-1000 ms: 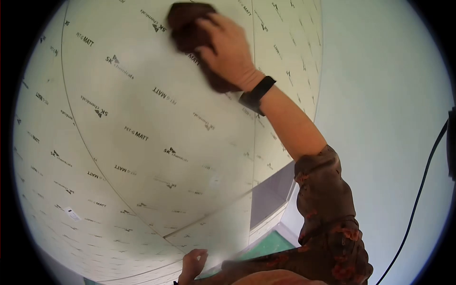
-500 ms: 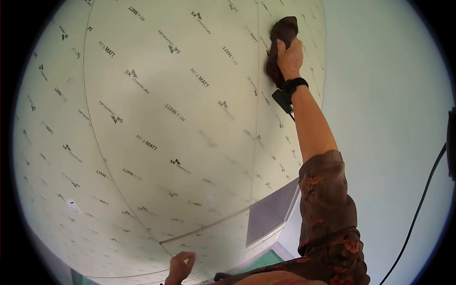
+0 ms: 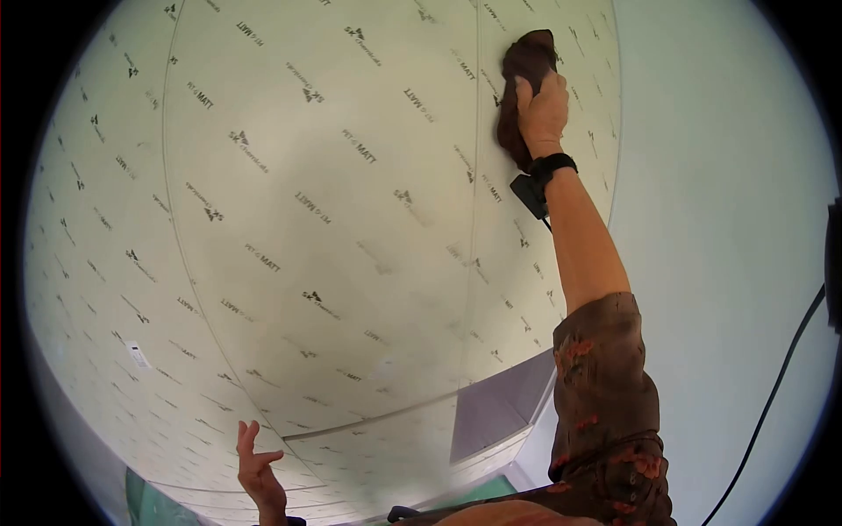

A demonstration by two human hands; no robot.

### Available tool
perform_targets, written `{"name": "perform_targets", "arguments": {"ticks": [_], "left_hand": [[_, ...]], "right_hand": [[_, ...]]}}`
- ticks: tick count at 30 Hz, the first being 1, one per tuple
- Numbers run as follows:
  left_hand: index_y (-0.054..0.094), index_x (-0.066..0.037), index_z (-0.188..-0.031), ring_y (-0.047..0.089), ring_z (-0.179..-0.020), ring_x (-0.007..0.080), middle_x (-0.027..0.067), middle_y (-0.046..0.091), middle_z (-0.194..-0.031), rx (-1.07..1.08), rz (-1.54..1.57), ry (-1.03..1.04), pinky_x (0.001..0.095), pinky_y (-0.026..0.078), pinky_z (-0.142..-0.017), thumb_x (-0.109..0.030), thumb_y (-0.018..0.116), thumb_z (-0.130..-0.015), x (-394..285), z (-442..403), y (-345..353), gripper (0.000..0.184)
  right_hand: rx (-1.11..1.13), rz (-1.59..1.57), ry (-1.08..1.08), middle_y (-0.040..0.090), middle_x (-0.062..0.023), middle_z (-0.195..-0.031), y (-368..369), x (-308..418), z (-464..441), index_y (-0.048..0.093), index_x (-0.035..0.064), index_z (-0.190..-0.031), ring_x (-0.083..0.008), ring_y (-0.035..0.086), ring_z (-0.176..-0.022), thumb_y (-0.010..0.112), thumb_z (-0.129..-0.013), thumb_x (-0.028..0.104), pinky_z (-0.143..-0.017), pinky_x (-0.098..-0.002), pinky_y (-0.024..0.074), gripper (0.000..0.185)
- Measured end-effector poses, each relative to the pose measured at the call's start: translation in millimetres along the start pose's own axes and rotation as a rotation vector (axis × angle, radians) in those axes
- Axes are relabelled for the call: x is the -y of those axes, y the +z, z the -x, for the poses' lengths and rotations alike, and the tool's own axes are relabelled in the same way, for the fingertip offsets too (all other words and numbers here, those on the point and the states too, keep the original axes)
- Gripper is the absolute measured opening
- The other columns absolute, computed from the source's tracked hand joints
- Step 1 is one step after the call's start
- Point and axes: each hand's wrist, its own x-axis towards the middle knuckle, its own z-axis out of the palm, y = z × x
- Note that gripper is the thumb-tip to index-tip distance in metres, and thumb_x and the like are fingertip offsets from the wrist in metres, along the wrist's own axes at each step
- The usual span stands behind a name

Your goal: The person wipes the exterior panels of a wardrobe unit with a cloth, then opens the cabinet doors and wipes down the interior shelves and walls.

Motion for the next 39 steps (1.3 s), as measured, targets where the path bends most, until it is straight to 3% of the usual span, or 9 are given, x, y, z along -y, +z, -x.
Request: {"name": "perform_targets", "arguments": {"ticks": [1,2,5,13,22,30,34,38,39], "left_hand": [[0.058,-0.002,-0.059,0.041,-0.130,0.0413,0.0191,0.063,-0.114,-0.153,-0.005,-0.082,0.0515,0.028,-0.108,0.011,0.036,-0.076,-9.2,-0.9,15.7,0.031],[0.058,-0.002,-0.059,0.041,-0.130,0.0413,0.0191,0.063,-0.114,-0.164,-0.008,-0.077,0.0515,0.028,-0.108,0.011,0.036,-0.076,-10.4,-1.1,24.0,0.031],[0.053,-0.001,-0.058,0.058,-0.110,0.0386,0.0118,0.064,-0.074,-0.202,0.160,-0.191,0.0465,0.042,-0.094,0.007,0.038,-0.074,-18.8,1.1,51.2,0.024],[0.050,-0.002,-0.058,0.057,-0.077,0.0219,0.0108,0.059,-0.068,-0.193,0.170,-0.061,0.0314,0.043,-0.079,0.007,0.041,-0.071,-63.4,-14.9,128.7,0.018],[0.052,0.000,-0.061,0.055,-0.069,0.0158,0.0085,0.057,-0.068,-0.277,0.168,-0.175,0.0255,0.044,-0.069,0.011,0.038,-0.071,-68.3,4.2,134.6,0.020],[0.058,-0.001,-0.075,0.056,-0.073,0.0152,0.0069,0.059,-0.074,-0.134,0.015,-0.159,0.0247,0.043,-0.069,0.014,0.041,-0.071,-61.0,-22.4,144.9,0.023],[0.058,-0.001,-0.076,0.058,-0.074,0.0173,0.0082,0.060,-0.076,-0.085,-0.008,-0.123,0.0260,0.044,-0.070,0.013,0.043,-0.072,-62.6,-35.2,157.6,0.021],[0.059,-0.001,-0.077,0.059,-0.075,0.0180,0.0089,0.061,-0.077,-0.037,-0.008,-0.096,0.0265,0.045,-0.071,0.012,0.044,-0.073,-56.6,-44.2,165.9,0.020],[0.059,0.000,-0.078,0.059,-0.076,0.0183,0.0091,0.061,-0.077,-0.024,-0.018,-0.098,0.0267,0.045,-0.072,0.012,0.044,-0.073,-54.7,-45.3,167.8,0.020]], "right_hand": [[-0.038,-0.004,-0.062,0.053,-0.0161,-0.118,1.1,-2.6,-0.8,0.051,0.0044,-0.124,-0.0369,0.053,-0.100,0.066,-0.082,0.032,-0.083,-0.0466,0.0459,0.053],[-0.046,-0.013,-0.064,0.053,-0.0161,-0.118,2.6,-5.5,-3.6,0.051,0.0044,-0.124,-0.0369,0.053,-0.100,0.066,-0.082,0.032,-0.083,-0.0466,0.0459,0.053],[-0.027,-0.056,-0.168,0.052,-0.0153,-0.120,0.0,-12.8,-4.8,0.051,0.0061,-0.127,-0.0340,0.053,-0.104,0.067,-0.080,0.029,-0.084,-0.0449,0.0441,0.055],[0.007,-0.212,-0.221,0.051,-0.0134,-0.122,-4.3,-18.0,-7.4,0.052,0.0090,-0.128,-0.0317,0.050,-0.109,0.069,-0.078,0.026,-0.089,-0.0430,0.0404,0.056],[-0.028,-0.254,-0.264,0.051,-0.0119,-0.120,-5.6,-21.0,-5.1,0.053,0.0101,-0.126,-0.0312,0.049,-0.109,0.071,-0.075,0.023,-0.089,-0.0427,0.0395,0.055],[0.016,-0.303,-0.705,0.052,-0.0099,-0.122,-10.6,40.5,-24.6,0.054,0.0109,-0.124,-0.0296,0.049,-0.113,0.072,-0.072,0.015,-0.093,-0.0423,0.0387,0.055],[-0.029,-0.322,-0.637,0.054,-0.0106,-0.120,12.9,49.8,-61.4,0.053,0.0121,-0.126,-0.0303,0.051,-0.112,0.069,-0.076,0.017,-0.092,-0.0429,0.0402,0.053],[-0.084,-0.214,-0.375,0.055,-0.0119,-0.115,32.4,28.9,-111.3,0.056,0.0135,-0.121,-0.0345,0.055,-0.104,0.066,-0.078,0.029,-0.084,-0.0488,0.0442,0.046],[-0.081,-0.244,-0.334,0.054,-0.0137,-0.115,30.3,15.5,-115.7,0.054,0.0086,-0.123,-0.0352,0.053,-0.100,0.066,-0.079,0.018,-0.085,-0.0465,0.0438,0.047]]}}
